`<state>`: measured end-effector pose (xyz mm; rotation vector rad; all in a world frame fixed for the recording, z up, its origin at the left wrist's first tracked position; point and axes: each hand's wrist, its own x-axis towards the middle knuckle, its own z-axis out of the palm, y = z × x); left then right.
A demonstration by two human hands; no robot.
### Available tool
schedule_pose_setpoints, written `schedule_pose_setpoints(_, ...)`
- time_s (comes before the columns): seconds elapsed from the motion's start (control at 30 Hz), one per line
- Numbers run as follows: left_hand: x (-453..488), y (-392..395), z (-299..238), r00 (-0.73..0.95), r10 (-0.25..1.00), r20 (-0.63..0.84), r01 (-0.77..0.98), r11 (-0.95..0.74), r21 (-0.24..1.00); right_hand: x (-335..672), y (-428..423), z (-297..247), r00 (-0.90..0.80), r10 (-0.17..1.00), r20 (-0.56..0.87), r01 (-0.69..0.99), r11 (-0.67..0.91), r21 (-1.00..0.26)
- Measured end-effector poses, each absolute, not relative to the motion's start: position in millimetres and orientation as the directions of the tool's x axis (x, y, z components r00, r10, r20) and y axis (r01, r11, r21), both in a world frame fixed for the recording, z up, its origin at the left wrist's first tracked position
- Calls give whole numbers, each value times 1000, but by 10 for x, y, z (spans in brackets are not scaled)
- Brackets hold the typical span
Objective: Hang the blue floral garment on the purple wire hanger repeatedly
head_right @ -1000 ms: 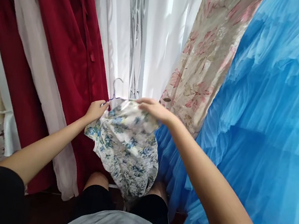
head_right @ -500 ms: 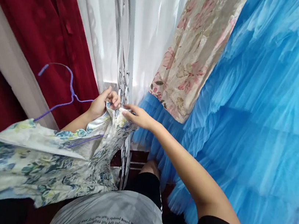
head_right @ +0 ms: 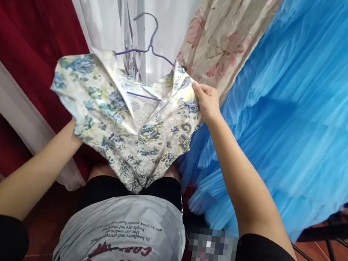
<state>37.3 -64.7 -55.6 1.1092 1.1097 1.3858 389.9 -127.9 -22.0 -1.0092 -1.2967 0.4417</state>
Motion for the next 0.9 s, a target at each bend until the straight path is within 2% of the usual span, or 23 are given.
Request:
schedule_pose_setpoints(0.13,157,-755,-708,-8,952,307,-406,-283,869,3672,-959,-261,313,794,521,201,480,-854)
schedule_pose_setpoints(0.23,30,-744,-757,-62,921,385,-432,-373,821,3390,-801,-298,354,808,472,121,461,-879)
schedule_pose_setpoints(0.33,-77,-712,-783,-56,926,372,-404,-362,840,3244,-789,-354,365,833,416,56,426,-903)
schedule_pose_setpoints(0.53,-60,-823,-919,-33,956,290,-386,-280,879,3312,-993,-498,360,856,372,92,364,-927)
schedule_pose_setpoints(0.67,49,-944,-1114,-117,954,277,-375,-300,877,3341,-1138,-507,240,892,382,76,375,-924)
schedule_pose_setpoints(0.8,84,-1056,-1336,-203,949,240,-352,-299,887,3407,-1238,-445,86,949,304,54,300,-952)
schedule_pose_setpoints(0.9,61,-1169,-1554,-193,960,203,-322,-258,911,3458,-1315,-451,103,942,320,162,301,-940)
